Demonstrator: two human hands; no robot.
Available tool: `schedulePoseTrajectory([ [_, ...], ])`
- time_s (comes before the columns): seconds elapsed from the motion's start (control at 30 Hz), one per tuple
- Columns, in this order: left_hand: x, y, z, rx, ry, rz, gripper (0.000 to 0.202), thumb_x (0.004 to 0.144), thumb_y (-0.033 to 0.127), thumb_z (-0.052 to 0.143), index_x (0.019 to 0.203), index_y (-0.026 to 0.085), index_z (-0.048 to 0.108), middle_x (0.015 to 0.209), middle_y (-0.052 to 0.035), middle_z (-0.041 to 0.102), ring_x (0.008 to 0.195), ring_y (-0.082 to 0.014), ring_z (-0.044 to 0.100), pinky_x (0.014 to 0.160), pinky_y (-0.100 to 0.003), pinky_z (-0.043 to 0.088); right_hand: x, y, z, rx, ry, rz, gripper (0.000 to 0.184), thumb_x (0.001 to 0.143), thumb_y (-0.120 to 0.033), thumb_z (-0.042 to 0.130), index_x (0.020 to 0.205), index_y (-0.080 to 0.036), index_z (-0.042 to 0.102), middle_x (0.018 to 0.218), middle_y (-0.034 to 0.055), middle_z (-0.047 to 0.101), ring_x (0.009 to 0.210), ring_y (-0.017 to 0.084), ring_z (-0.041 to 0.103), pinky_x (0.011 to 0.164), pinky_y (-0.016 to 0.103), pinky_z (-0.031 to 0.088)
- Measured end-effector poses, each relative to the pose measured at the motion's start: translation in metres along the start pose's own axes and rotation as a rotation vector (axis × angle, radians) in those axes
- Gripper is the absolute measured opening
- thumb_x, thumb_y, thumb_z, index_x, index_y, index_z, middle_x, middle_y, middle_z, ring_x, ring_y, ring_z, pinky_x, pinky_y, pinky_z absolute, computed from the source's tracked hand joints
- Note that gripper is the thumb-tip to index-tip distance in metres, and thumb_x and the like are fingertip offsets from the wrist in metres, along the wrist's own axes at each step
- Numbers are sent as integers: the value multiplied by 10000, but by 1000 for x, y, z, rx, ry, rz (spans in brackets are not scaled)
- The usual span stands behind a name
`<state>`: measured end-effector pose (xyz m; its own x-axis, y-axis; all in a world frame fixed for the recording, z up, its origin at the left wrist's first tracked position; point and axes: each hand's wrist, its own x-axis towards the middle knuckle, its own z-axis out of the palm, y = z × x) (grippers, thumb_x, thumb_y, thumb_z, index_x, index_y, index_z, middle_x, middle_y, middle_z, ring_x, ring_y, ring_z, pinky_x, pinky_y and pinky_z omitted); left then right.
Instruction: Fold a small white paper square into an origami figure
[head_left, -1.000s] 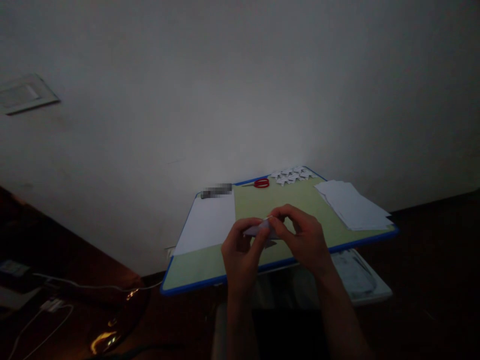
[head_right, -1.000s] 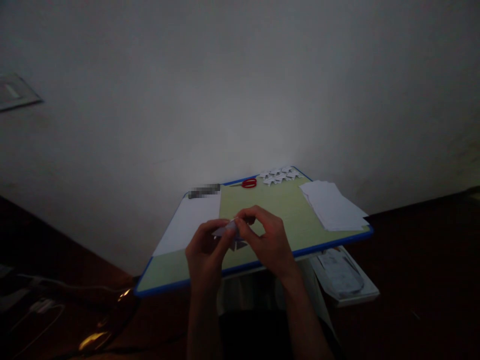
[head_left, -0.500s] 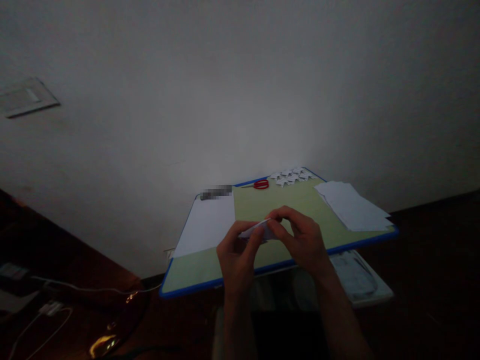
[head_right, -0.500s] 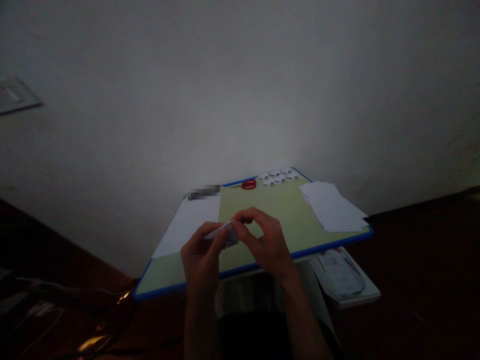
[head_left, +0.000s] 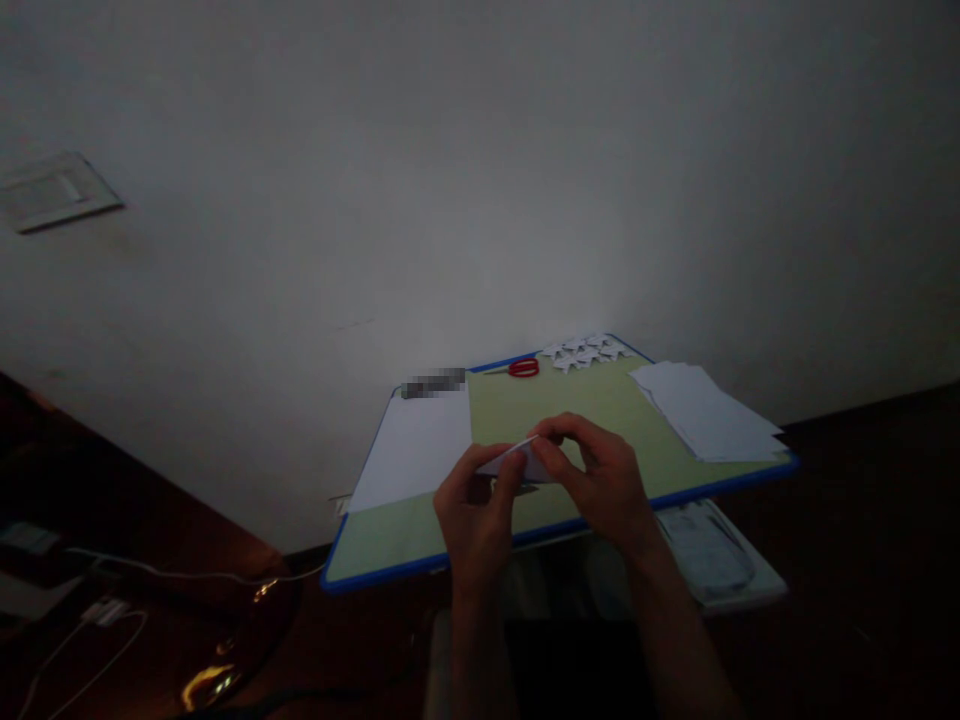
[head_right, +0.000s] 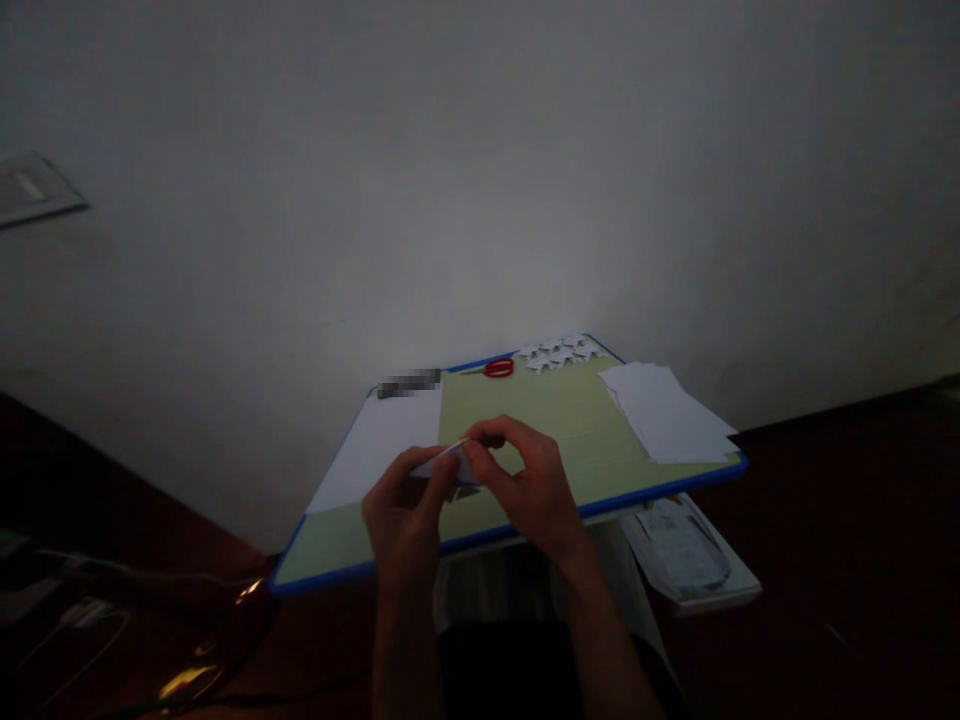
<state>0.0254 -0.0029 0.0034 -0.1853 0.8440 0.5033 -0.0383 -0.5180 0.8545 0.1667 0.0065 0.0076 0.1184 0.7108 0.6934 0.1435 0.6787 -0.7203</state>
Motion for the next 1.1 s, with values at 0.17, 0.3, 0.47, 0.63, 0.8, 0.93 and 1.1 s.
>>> schedulePoseTrajectory([
  [0.17, -2, 2, -1, -45, -13, 16, 138, 876, 304, 819, 816, 190, 770, 729, 24, 689, 666, -95, 629, 601, -174, 542, 0, -1, 2, 11, -10, -1, 58, 946, -252, 677, 924, -222, 720, 832, 5, 721, 798, 170, 651, 753, 296, 520],
  [0.3, -1, 1, -2, -72, -53, -32, 155, 882, 339, 808, 872, 187, 783, 774, 4, 723, 662, -108, 649, 590, -191, 564, 0, 0, 2, 17, 16, 2, 64, 950, -258, 682, 906, -223, 713, 821, -4, 713, 792, 160, 645, 755, 283, 514],
  [0.47, 3, -4, -2, -88, -102, -79, 255, 795, 338, 879, 960, 165, 790, 852, -39, 760, 754, -162, 700, 670, -255, 615, 0, 3, 3, 20, 62, 15, 70, 954, -271, 685, 923, -220, 721, 837, 1, 724, 784, 160, 656, 744, 279, 523],
  [0.63, 2, -5, -2, -74, -116, -129, 270, 776, 343, 888, 933, 148, 786, 797, -44, 763, 695, -168, 702, 614, -260, 612, 0, 4, 3, 2, 74, 39, 91, 951, -288, 688, 912, -215, 727, 838, 15, 733, 782, 174, 665, 741, 294, 536],
  [0.8, 2, -7, -4, 3, -57, -124, 261, 757, 345, 898, 881, 141, 791, 724, -37, 750, 644, -159, 687, 564, -232, 562, 0, 6, 3, -23, 40, 52, 99, 943, -303, 694, 910, -217, 730, 823, 13, 734, 771, 176, 665, 728, 294, 530],
  [0.93, 3, -8, -9, 17, -84, -142, 266, 753, 358, 901, 863, 143, 789, 721, -33, 751, 627, -154, 675, 547, -227, 540, 1, 7, 2, -46, 18, 40, 112, 942, -306, 685, 901, -212, 729, 816, 17, 732, 766, 180, 663, 728, 300, 524],
  [1.1, 3, -3, -12, 6, -152, -172, 260, 831, 401, 840, 861, 150, 777, 741, -26, 736, 622, -134, 651, 556, -223, 540, 1, 8, 0, -53, -33, 39, 107, 936, -302, 690, 912, -210, 739, 821, 18, 730, 784, 184, 649, 736, 303, 519],
])
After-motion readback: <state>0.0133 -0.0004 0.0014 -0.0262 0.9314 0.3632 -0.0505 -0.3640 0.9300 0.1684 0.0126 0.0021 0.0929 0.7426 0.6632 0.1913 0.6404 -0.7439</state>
